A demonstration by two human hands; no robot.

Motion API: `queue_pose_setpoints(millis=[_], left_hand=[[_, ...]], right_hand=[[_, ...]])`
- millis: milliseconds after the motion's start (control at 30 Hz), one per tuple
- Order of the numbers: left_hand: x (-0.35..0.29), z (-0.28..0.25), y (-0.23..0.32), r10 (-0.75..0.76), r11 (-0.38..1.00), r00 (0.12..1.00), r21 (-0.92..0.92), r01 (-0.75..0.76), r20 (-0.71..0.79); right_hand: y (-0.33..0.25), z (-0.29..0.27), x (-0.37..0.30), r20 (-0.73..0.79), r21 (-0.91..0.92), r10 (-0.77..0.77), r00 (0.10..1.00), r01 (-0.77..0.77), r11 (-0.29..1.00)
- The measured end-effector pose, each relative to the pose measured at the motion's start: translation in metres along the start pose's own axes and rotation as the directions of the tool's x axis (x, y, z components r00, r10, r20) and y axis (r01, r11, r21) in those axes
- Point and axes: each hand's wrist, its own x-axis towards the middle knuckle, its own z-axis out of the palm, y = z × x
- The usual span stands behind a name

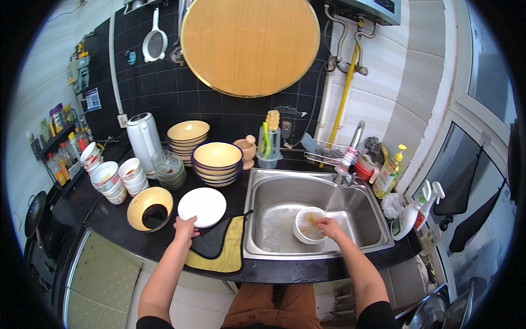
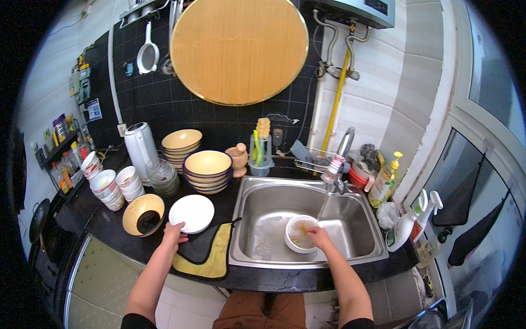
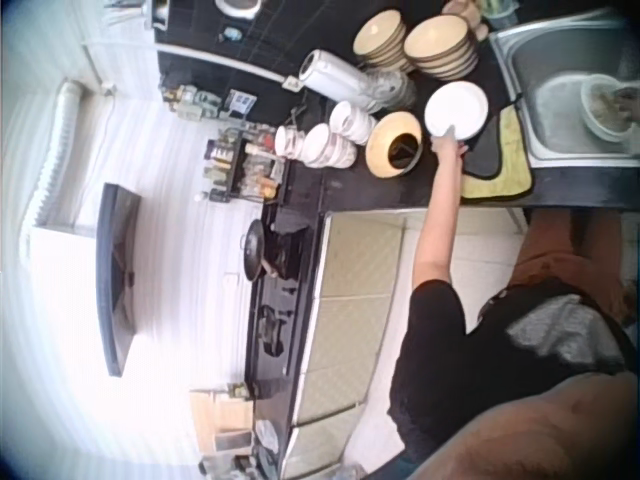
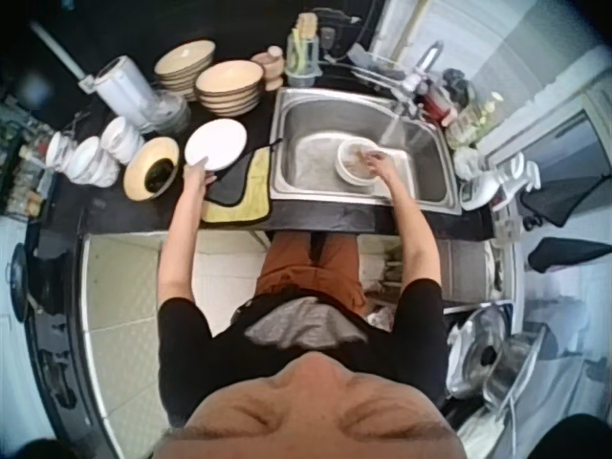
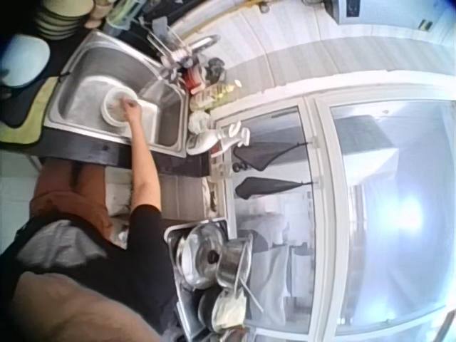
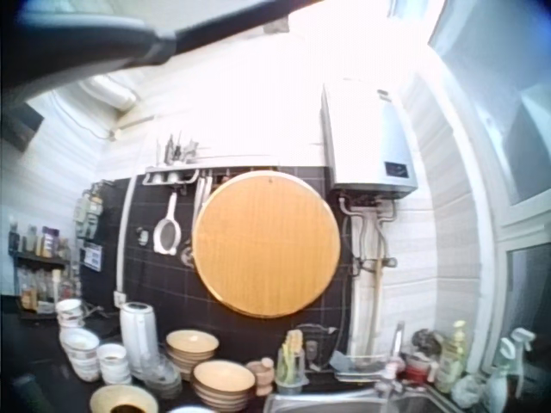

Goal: The person washes multiple bowls one by one in a kitchen sink using a sponge and running water. They scrub the interior and exterior of each bowl, rinse thoroughly, and place the cleaned bowls into a stack on the countertop to the left of the sink.

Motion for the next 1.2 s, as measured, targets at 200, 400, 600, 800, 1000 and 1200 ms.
queue_pose_setpoints(millis=[200, 400, 600, 800, 1000, 1200], left_hand=[[-0.049, 0.022, 0.015, 0.415, 0.887, 0.873, 0.328, -0.326, -0.256], [-0.064, 0.093, 0.006, 0.696, 0.676, 0.656, 0.043, -0.736, 0.291], [-0.057, 0.232, -0.030, 0.363, 0.732, 0.679, 0.256, -0.631, 0.638], [-0.057, 0.339, -0.068, 0.062, 0.630, 0.891, 0.675, -0.384, 0.450], [-0.056, 0.342, -0.075, 0.016, 0.593, 0.856, 0.684, -0.425, 0.517], [-0.046, 0.344, -0.081, 0.026, 0.563, 0.831, 0.679, -0.472, 0.556]], right_hand=[[-0.008, 0.027, 0.014, 0.156, -0.586, 0.009, 0.988, 0.085, 0.806], [0.054, 0.068, 0.074, 0.336, -0.567, -0.128, 0.933, 0.309, 0.764], [-0.006, 0.009, 0.016, 0.442, -0.718, 0.067, 0.895, 0.308, 0.624], [0.031, 0.020, 0.049, 0.147, -0.559, -0.226, 0.963, 0.269, 0.784], [0.013, 0.036, 0.045, 0.390, -0.369, -0.219, 0.894, 0.370, 0.853], [0.033, -0.006, 0.036, 0.277, -0.880, -0.163, 0.947, 0.319, 0.353]])
